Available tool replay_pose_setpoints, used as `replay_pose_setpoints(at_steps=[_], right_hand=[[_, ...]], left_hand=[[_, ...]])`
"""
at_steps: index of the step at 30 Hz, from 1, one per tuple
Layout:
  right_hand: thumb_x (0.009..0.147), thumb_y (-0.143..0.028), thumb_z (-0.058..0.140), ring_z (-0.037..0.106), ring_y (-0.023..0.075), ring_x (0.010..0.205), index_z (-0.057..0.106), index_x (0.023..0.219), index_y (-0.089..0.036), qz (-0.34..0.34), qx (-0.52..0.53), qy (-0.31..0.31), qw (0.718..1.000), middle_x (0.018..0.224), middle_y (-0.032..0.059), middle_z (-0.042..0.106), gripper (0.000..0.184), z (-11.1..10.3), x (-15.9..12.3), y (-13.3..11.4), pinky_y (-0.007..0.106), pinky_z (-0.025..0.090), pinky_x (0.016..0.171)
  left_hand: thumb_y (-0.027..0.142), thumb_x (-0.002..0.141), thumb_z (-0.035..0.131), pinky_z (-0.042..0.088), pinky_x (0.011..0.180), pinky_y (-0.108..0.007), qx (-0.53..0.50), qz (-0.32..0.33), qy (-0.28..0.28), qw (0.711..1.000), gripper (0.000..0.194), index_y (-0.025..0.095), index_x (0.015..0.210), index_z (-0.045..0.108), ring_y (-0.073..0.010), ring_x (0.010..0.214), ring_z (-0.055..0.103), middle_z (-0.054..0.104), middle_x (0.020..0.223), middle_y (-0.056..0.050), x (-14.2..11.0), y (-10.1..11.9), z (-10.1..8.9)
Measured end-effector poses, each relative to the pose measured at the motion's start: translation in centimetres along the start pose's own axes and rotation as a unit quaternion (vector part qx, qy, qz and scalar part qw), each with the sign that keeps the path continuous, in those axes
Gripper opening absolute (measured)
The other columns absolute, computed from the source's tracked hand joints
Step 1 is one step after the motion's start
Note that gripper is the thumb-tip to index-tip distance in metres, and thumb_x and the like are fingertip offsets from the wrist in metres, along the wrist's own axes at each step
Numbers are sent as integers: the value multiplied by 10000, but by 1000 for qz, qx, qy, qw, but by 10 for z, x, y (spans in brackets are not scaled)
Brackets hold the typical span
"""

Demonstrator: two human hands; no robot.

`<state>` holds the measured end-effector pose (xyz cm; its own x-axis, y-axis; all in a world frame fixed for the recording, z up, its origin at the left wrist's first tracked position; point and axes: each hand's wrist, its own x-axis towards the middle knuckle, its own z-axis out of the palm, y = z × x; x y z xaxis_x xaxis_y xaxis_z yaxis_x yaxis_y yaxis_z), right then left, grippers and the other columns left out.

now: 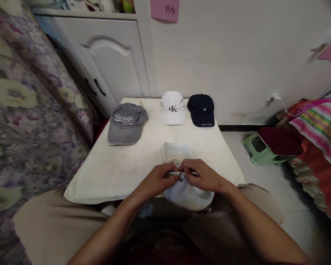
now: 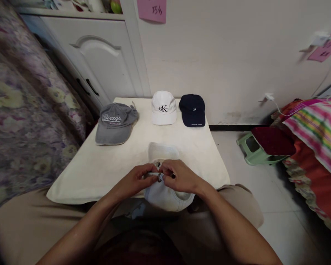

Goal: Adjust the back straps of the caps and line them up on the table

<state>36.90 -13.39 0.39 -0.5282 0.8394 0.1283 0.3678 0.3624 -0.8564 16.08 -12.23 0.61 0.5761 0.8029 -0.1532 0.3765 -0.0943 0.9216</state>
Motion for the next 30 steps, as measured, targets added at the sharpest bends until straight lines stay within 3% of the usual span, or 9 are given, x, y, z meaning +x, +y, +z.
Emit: replay_pose_setpoints(at_steps=[8,16,24,28,30], right_hand=[[694,-52,502,392,118,626,351,657,-209,30,-13,6,999,661,-47,444,222,2,0,-2,256,291,571],[717,-82,532,396,117,612,387,640,-204,62,-32,15,997,642,-44,458,204,5,0,0,264,287,568],[753,-142,575,370,108,595,393,629,-201,91,19,26,995,618,-52,432,228,5,2,0,250,274,536],[737,-136,585,381,108,600,404,627,-199,102,38,42,993,618,-54,436,221,3,2,0,242,281,530],[726,-130,588,386,106,598,404,621,-199,109,48,47,992,616,-55,438,223,3,2,0,240,285,531]], left_hand=[[296,875,552,456,757,-301,65,24,3,998,162,190,908,670,-213,866,618,686,923,-36,1,1,0],[345,925,492,448,697,-300,117,44,17,992,251,180,864,671,-210,790,597,669,855,-47,2,6,2],[341,930,495,428,652,-272,72,37,18,997,239,183,813,630,-195,771,578,650,813,-30,2,5,2],[291,905,540,411,637,-252,53,32,23,998,125,200,940,617,-165,740,558,638,855,3,-3,9,3],[232,864,580,416,651,-252,56,34,31,997,183,225,1046,601,-160,744,559,649,911,10,-6,11,5]])
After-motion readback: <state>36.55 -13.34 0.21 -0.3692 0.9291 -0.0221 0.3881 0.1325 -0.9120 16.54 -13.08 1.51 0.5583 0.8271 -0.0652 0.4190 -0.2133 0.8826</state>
